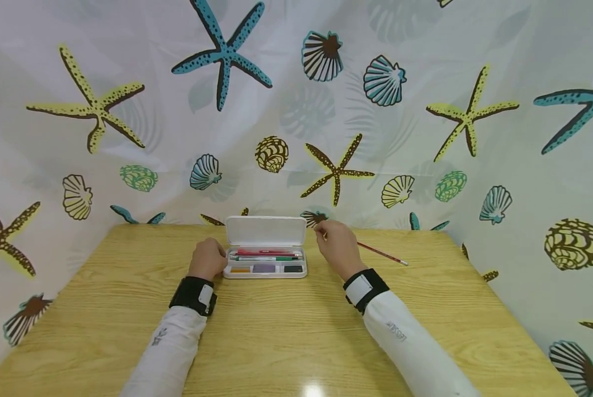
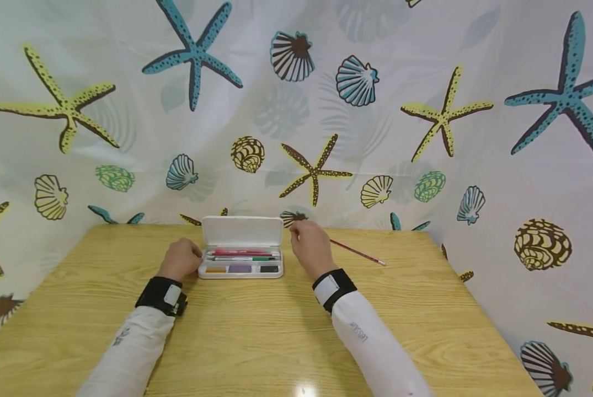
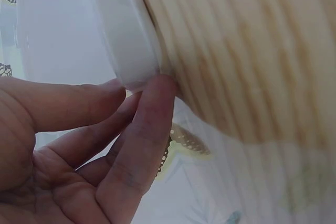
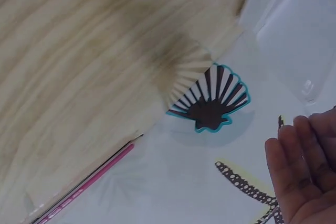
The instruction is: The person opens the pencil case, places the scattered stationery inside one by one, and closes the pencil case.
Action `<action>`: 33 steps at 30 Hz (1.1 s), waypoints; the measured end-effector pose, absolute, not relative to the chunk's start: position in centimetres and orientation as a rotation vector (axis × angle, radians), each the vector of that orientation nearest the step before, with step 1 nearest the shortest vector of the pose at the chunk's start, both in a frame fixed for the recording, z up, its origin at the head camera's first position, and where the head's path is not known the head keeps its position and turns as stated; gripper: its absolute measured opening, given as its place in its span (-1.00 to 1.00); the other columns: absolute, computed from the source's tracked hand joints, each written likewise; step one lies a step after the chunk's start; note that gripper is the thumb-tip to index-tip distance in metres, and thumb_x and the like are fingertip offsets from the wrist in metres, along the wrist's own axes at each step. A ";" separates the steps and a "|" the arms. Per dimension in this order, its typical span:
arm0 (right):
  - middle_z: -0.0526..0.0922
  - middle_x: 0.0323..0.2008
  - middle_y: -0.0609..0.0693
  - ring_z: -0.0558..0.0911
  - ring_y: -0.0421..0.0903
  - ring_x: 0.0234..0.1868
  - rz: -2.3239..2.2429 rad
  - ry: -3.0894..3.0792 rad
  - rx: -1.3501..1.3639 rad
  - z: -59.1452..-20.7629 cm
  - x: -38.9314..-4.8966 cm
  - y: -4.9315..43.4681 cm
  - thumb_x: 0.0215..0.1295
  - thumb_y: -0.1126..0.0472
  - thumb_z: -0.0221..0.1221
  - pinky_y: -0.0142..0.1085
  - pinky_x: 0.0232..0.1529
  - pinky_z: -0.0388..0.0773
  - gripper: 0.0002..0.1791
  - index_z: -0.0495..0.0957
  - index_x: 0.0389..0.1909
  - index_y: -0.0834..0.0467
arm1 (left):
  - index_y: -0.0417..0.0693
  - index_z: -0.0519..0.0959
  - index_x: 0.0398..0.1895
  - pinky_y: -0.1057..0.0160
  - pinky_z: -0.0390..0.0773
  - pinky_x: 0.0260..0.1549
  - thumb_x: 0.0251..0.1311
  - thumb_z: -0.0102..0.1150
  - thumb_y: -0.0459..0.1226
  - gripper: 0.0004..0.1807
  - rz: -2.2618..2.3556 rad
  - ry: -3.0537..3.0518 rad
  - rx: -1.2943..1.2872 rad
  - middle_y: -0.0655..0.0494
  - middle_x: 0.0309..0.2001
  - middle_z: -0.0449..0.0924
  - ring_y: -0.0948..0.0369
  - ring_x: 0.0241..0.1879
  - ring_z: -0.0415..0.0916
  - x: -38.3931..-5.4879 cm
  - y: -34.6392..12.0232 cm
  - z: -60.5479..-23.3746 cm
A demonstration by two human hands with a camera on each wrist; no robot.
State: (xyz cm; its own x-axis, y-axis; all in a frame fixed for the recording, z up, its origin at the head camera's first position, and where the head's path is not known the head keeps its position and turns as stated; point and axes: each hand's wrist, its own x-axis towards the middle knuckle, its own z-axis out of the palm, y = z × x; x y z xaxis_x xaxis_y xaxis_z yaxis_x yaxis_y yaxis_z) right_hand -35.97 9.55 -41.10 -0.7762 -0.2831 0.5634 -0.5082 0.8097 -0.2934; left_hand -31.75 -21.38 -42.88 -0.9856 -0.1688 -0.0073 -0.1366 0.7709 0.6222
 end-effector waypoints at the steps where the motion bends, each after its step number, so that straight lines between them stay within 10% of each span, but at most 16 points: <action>1: 0.75 -0.27 0.06 0.70 -0.01 -0.26 0.591 -2.499 0.567 -41.2 -36.1 10.1 0.35 0.34 0.31 -0.13 -0.23 0.65 -0.90 0.75 -0.18 0.21 | -0.41 0.69 -0.25 0.11 0.60 -0.38 0.14 0.21 -0.47 -0.84 -1.012 -2.910 0.249 -0.23 -0.26 0.67 -0.05 -0.31 0.59 -31.7 -21.4 -42.9; 33: 0.68 0.02 0.38 0.65 0.31 0.05 0.497 -3.018 0.190 -42.4 -39.8 20.8 0.34 0.40 0.24 0.13 0.04 0.60 -0.70 0.65 0.04 0.45 | -0.41 0.68 -0.25 0.15 0.58 -0.43 0.14 0.21 -0.48 -0.85 -1.052 -2.896 0.252 -0.23 -0.26 0.66 -0.04 -0.33 0.59 -31.6 -21.4 -43.0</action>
State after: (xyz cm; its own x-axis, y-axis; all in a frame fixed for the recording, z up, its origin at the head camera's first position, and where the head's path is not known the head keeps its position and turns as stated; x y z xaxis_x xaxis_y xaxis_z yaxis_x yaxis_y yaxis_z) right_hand -39.83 20.80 -42.41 -0.9893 -0.1097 0.0961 -0.1347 0.9397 -0.3144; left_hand -31.62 -21.38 -43.00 -0.9854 -0.1699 -0.0084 -0.1357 0.7551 0.6414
